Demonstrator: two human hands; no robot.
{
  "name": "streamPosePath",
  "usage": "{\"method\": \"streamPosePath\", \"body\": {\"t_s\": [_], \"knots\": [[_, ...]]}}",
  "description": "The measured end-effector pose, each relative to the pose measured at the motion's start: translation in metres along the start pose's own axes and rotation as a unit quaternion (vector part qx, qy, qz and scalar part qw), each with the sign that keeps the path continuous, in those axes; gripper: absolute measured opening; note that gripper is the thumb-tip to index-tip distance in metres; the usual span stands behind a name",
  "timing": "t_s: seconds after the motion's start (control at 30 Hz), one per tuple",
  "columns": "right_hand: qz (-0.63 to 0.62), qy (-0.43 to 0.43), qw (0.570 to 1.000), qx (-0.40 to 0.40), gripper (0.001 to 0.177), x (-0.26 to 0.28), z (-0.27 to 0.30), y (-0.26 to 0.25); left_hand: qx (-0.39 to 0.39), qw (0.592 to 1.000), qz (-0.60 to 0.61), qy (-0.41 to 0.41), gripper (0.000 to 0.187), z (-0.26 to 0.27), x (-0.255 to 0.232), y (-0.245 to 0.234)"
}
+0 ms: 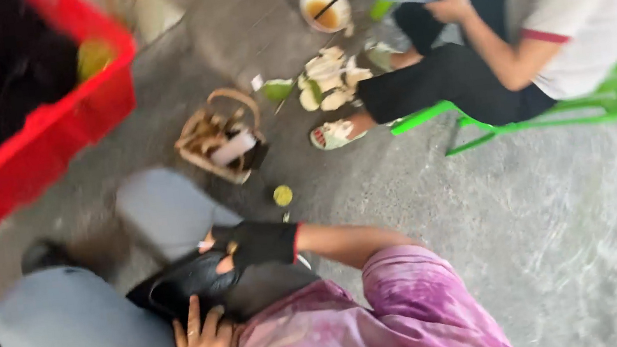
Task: Hand-sewing the sole of a black sandal using a hook needle and thread while sitting on a stool.
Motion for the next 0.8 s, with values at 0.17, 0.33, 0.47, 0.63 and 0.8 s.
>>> {"method": "streamPosePath", "body": {"t_s": [0.17,0.33,0.47,0.63,0.8], "knots": [[0.023,0.119,0.992,0.047,0.052,0.052,0.038,-0.001,-0.093,0.995,0.031,0.001,0.030,-0.019,0.002,-0.040],[-0.015,0.130,0.991,0.033,0.056,0.056,0.049,0.000,-0.125,0.969,0.185,-0.103,0.014,-0.031,0.002,-0.103],[-0.023,0.138,0.990,0.013,0.053,0.058,0.051,0.002,-0.205,0.902,0.332,-0.183,0.024,-0.039,-0.010,-0.146],[-0.067,0.119,0.990,0.018,0.053,0.049,0.048,0.005,-0.195,0.830,0.427,-0.303,0.035,-0.022,0.018,-0.121],[0.035,0.064,0.997,0.005,0.067,0.032,0.043,0.003,-0.251,0.803,0.430,-0.329,0.037,-0.005,0.034,-0.124]]}}
Point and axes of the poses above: each hand's wrist, its own z-axis away from the middle knuckle, its own y-axis out of the palm, x = y × z, the point moved 9 cm from there along -z, towards the middle knuckle, and after that the axes turned 12 degrees about y, right-handed, at the moved point
